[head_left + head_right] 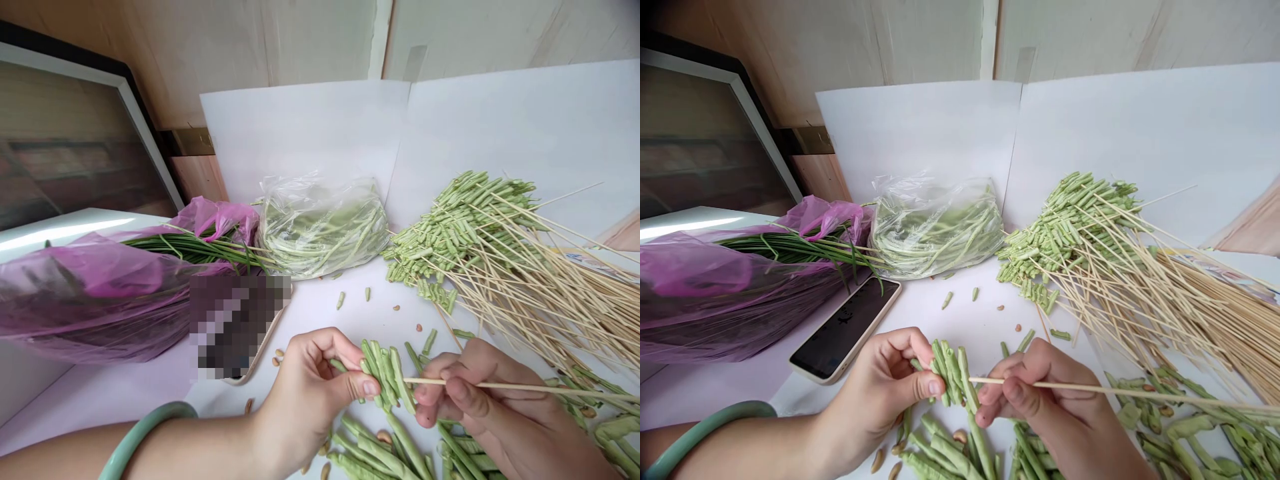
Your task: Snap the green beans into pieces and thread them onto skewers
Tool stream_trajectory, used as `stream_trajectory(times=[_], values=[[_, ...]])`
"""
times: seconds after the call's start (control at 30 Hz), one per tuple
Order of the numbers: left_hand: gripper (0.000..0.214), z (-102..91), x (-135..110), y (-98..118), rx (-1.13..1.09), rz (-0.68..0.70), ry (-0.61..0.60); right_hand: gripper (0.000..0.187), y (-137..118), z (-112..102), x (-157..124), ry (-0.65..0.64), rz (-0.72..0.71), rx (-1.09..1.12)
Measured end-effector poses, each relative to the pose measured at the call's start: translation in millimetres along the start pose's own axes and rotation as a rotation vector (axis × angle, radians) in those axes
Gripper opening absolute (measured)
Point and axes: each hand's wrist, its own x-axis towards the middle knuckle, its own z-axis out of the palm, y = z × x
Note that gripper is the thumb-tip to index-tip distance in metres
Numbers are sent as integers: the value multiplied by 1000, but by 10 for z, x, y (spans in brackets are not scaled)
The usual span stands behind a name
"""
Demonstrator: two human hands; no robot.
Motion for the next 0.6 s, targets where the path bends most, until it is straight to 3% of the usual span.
stream_trajectory(times=[0.33, 0.6], values=[[39, -38, 44, -31, 20, -10, -30, 26, -7, 40, 47, -15, 25, 120], [29, -100, 184, 136, 172, 148, -168, 19, 42, 3, 139, 107, 134, 354]])
